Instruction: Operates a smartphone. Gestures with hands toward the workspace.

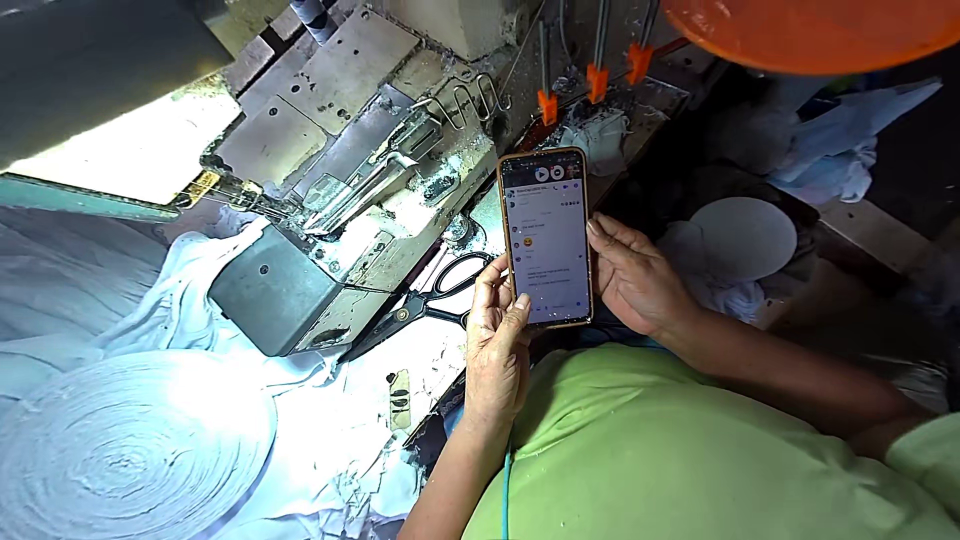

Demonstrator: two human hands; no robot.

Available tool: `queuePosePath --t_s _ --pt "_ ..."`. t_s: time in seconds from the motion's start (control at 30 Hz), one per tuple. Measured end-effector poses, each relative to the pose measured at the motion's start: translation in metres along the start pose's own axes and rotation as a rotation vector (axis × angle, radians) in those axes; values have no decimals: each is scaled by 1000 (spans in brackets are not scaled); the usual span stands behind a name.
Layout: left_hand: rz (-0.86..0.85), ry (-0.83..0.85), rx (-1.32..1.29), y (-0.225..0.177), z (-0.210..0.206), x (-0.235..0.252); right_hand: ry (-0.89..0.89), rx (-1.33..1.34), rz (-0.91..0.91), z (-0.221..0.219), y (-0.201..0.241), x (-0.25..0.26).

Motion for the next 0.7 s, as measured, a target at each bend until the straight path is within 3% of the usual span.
queuePosePath --t_s 0.33,0.7 --pt "-40 -15 10 0 4 5 -53 95 -100 -6 -12 -2" --pt "-41 -40 -1 1 7 6 -84 84 -89 -8 -13 -3"
Point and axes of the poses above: each hand's wrist, its own x-axis towards the middle knuckle, its own z-axis out of the back of the hand, y = z × x, the point moved 8 cm from there along x, towards the middle knuckle, and after that the axes turned 13 degrees about -y, right-handed, at the moved point
